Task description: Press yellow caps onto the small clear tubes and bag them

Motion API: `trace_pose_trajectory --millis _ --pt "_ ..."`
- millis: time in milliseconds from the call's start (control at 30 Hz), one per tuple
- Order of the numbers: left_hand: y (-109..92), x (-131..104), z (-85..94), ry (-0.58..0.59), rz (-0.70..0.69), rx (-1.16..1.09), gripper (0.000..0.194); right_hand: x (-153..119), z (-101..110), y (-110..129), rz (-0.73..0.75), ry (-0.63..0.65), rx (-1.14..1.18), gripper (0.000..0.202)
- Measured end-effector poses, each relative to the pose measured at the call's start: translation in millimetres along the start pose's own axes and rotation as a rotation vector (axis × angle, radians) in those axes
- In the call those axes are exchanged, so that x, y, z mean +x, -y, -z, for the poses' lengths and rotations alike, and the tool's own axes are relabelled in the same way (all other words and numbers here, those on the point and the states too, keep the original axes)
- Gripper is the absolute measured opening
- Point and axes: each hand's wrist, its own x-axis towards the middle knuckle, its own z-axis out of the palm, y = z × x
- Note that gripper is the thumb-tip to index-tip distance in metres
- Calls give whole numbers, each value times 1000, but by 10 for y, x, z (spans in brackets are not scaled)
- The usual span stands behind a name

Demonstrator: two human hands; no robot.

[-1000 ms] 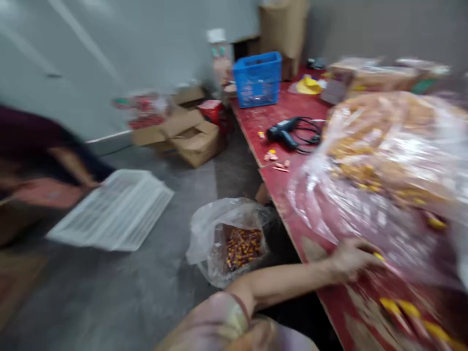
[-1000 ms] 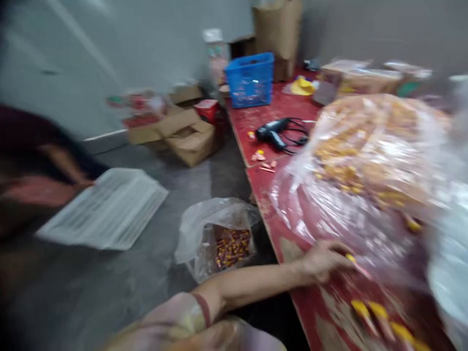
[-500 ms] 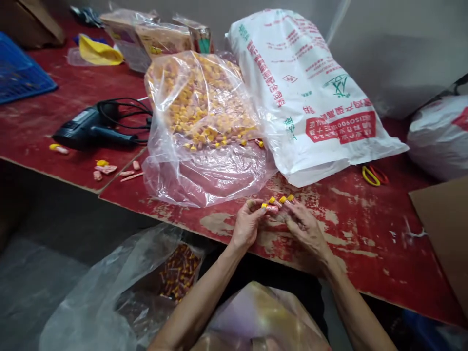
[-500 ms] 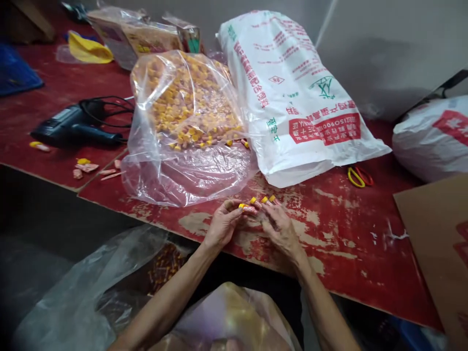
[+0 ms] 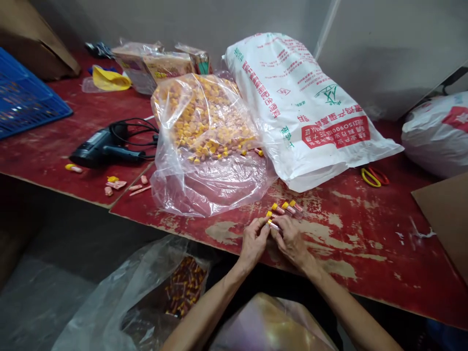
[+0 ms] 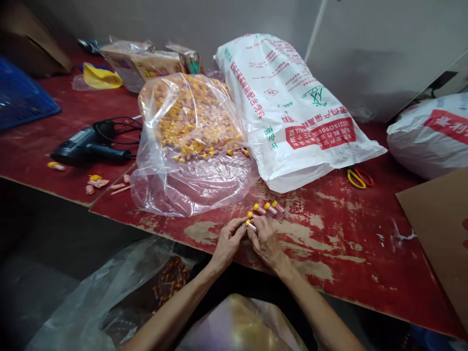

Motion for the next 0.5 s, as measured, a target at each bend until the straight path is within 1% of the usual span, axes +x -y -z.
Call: trace_pose_trajectory --millis 33,67,133,167,233,300,367,400,500 --pt "-13 45 62 -3 -54 97 23 10 -65 11 37 0 -86 16" --pt "-31 101 123 -29 -117 189 22 25 -127 26 75 3 -181 17" --pt "-75 252 236 -135 -240 333 23 62 -233 74 131 2 -343 17" --pt "-97 354 284 -190 -285 385 24 81 -269 100 144 -5 -386 16" --pt "-135 627 363 -252 -326 491 24 108 -288 137 137 -36 -392 16" --pt "-157 990 419 -230 -339 672 25 121 -225 102 118 -76 -373 18" --pt "-167 1414 454 -177 -353 852 30 134 -77 -57 88 -137 -418 21" --pt "-169 1633 465 -153 -365 913 33 152 23 -191 58 -179 -470 21" --pt "-177 2234 484 -111 -410 971 37 318 368 -759 -82 -300 -638 23"
